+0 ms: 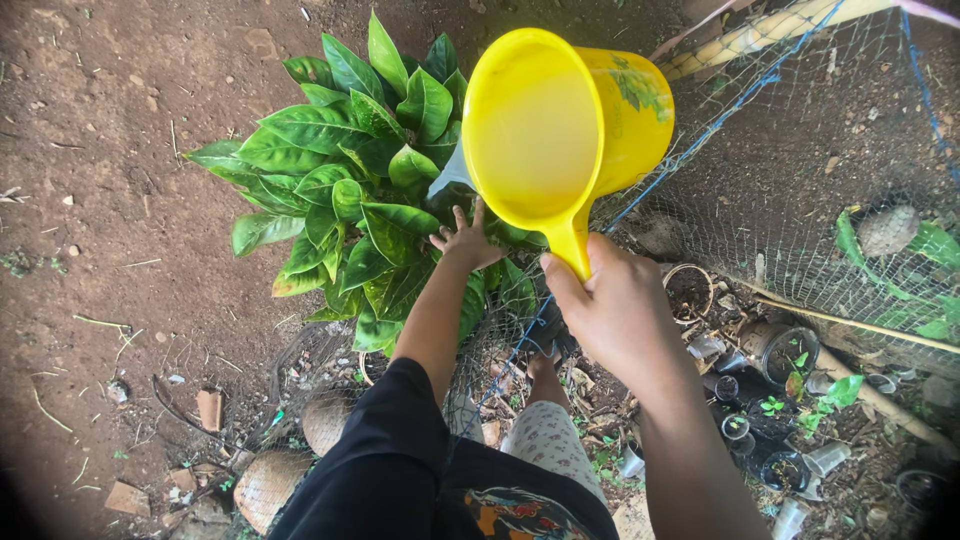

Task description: The person carries a yellow pitcher and pours water onto plants in a garden, refilling the pitcher from a black bucket.

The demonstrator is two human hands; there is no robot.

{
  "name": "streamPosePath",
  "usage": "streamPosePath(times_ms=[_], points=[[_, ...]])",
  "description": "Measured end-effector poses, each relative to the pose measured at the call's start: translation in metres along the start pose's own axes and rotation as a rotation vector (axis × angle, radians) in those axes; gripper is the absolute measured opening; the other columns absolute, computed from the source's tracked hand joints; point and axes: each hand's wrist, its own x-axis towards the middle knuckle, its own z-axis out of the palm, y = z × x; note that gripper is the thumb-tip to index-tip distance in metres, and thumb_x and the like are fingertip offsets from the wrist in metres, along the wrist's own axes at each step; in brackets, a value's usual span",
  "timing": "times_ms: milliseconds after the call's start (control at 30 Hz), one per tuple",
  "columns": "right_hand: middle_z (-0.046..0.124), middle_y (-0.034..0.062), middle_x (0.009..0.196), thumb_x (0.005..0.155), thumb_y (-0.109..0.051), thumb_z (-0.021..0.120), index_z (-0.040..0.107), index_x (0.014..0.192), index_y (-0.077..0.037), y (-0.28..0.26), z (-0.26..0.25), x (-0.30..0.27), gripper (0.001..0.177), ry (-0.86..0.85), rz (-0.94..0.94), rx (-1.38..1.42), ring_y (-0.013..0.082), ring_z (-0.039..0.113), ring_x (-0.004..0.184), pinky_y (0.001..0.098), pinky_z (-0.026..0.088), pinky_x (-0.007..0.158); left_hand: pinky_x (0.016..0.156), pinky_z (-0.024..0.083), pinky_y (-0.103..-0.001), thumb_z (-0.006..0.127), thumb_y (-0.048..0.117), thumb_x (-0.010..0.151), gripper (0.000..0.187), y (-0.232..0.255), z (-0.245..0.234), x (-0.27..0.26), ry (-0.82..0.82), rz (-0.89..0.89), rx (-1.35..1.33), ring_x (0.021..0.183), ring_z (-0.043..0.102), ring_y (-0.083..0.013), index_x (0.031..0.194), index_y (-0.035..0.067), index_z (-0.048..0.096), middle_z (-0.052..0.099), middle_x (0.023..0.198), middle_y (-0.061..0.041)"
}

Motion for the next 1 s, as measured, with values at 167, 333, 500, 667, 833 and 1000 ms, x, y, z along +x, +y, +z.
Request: streamPosePath(times_ms=[167,333,500,667,833,1000], points=[[0.07,0.0158,0.068,0.092,-0.026,0.072,0.068,0.098,-0.002,0.0041,0.0031,0.0002,0.025,0.037,-0.06,-0.011,0.0254,0.072,0.056,0.0383,0.053,0.051,0.12,0.006,-0.072,0.075,0.06,0.078,0.127,0.0002,0.0002,-0.0002,-0.019,0.009,0.006,0.153,0.006,-0.0551,0.161,0.04,-0.018,-0.012,0.171,-0.018],[0.069,0.0154,0.066,0.092,-0.026,0.071,0.068,0.098,-0.002,0.0057,0.0033,-0.0009,0.025,0.031,-0.057,-0.029,0.0275,0.072,0.055,0.0394,0.053,0.052,0.119,0.006,-0.074,0.076,0.062,0.076,0.128,-0.0002,0.0021,0.0017,-0.007,0.007,-0.002,0.154,0.005,-0.0546,0.161,0.04,-0.017,-0.012,0.172,-0.018],[0.068,0.0154,0.064,0.093,-0.025,0.072,0.067,0.096,-0.001,0.0049,0.0048,0.0,0.025,0.057,-0.096,-0.068,0.0291,0.071,0.056,0.0394,0.053,0.053,0.119,0.007,-0.074,0.076,0.063,0.076,0.129,-0.0004,-0.0011,0.0009,-0.003,0.002,0.003,0.154,0.006,-0.0543,0.161,0.04,-0.017,-0.012,0.172,-0.017],[0.067,0.0148,0.063,0.093,-0.026,0.071,0.067,0.097,-0.001,0.0074,0.0057,-0.0026,0.025,0.052,-0.075,-0.037,0.0279,0.072,0.054,0.0394,0.054,0.051,0.118,0.007,-0.075,0.077,0.063,0.075,0.13,-0.0005,-0.0031,-0.0018,-0.003,0.002,0.002,0.154,0.006,-0.0541,0.161,0.04,-0.017,-0.012,0.172,-0.017],[0.068,0.0161,0.068,0.094,-0.025,0.07,0.066,0.096,0.0,0.0087,0.0063,-0.0038,0.025,0.084,-0.132,-0.05,0.0303,0.072,0.058,0.0405,0.055,0.052,0.118,0.007,-0.076,0.076,0.063,0.074,0.129,0.0003,-0.0027,-0.0029,-0.005,-0.003,-0.006,0.154,0.006,-0.0532,0.161,0.04,-0.017,-0.012,0.172,-0.015],[0.068,0.0185,0.07,0.094,-0.025,0.071,0.064,0.093,0.001,0.0077,0.0064,-0.0053,0.027,0.12,-0.172,-0.07,0.0334,0.071,0.061,0.0431,0.054,0.055,0.118,0.007,-0.076,0.076,0.062,0.075,0.129,-0.0004,0.0002,-0.0029,0.005,0.009,-0.009,0.154,0.007,-0.0539,0.162,0.04,-0.016,-0.012,0.172,-0.016]])
